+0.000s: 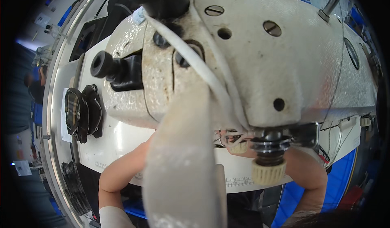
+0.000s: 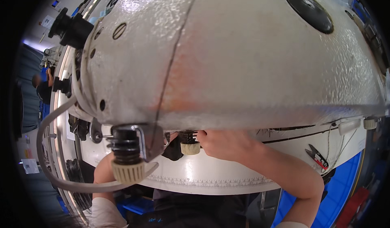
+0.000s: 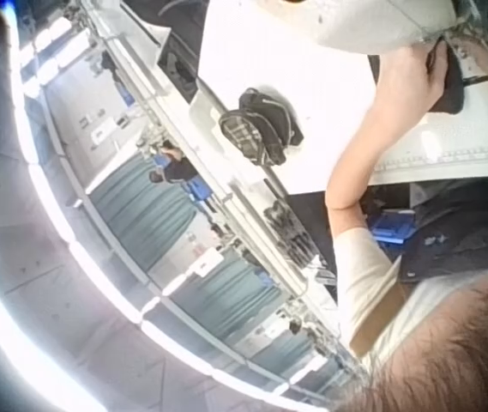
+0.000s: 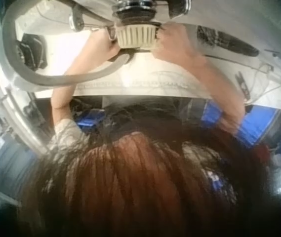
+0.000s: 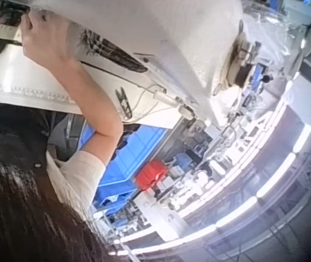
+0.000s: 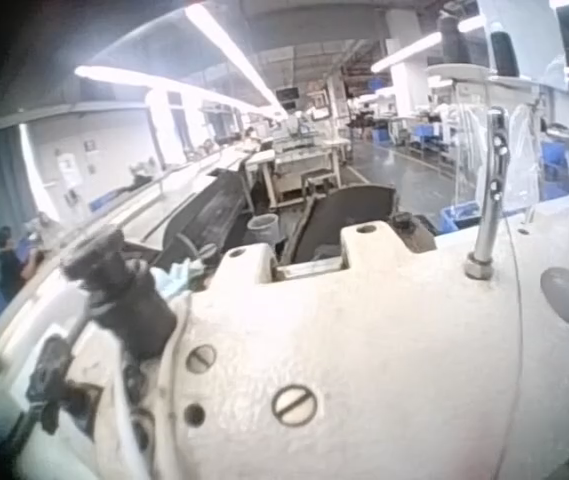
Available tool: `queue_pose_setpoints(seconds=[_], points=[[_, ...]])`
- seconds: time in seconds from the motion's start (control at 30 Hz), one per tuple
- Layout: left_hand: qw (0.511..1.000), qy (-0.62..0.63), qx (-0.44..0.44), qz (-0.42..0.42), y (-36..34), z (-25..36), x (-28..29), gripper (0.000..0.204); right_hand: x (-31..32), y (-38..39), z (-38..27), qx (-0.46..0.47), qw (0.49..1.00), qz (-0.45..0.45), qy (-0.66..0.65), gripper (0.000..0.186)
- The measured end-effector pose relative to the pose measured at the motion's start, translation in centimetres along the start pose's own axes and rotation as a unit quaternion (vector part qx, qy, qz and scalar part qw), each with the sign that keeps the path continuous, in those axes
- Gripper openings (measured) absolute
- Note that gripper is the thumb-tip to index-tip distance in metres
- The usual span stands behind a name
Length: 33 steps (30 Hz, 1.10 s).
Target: Sewing together components of small leather pouches using an industrial sewing machine.
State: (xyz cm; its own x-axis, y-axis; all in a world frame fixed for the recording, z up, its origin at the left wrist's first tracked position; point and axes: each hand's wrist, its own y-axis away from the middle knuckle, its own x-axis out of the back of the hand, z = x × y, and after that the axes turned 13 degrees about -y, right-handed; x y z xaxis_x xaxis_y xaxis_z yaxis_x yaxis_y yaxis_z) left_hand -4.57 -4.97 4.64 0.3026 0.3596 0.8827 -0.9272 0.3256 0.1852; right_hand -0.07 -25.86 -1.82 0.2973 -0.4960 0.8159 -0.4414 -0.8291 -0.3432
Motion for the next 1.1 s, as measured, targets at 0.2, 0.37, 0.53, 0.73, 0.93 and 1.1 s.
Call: queue_pose_setpoints(seconds=[0.2, 0.37, 0.53, 0.73, 0.93, 1.1], points=[[0.998, 0.046, 0.016, -0.026, 0.8, -1.6, -1.7, 0.028, 1.5, -1.1, 0.6, -0.021, 0.999, -0.033, 0.009, 0.008], [0.99, 0.074, 0.011, 0.121, 1.9, 0.1, -1.5, 0.031, -2.8, 1.6, 2.2, 0.113, 0.991, 0.075, 0.008, 0.014], [0.978, -0.134, -0.085, 0.132, 3.4, -3.7, 0.8, 0.024, 1.0, -0.3, -0.9, 0.142, 0.988, -0.008, -0.061, 0.037], [0.899, 0.379, 0.057, 0.209, 2.2, -5.9, -0.2, 0.025, -0.4, -0.7, -1.4, 0.139, 0.983, 0.079, 0.094, 0.032], [0.939, 0.052, 0.132, 0.315, 1.3, -4.6, -0.8, 0.041, -0.3, 0.1, -3.0, 0.253, 0.947, 0.091, 0.173, 0.027], [0.963, -0.089, -0.117, 0.225, 2.2, -1.8, -3.1, 0.024, -0.8, 0.1, -3.2, 0.301, 0.912, -0.007, 0.278, 0.027]])
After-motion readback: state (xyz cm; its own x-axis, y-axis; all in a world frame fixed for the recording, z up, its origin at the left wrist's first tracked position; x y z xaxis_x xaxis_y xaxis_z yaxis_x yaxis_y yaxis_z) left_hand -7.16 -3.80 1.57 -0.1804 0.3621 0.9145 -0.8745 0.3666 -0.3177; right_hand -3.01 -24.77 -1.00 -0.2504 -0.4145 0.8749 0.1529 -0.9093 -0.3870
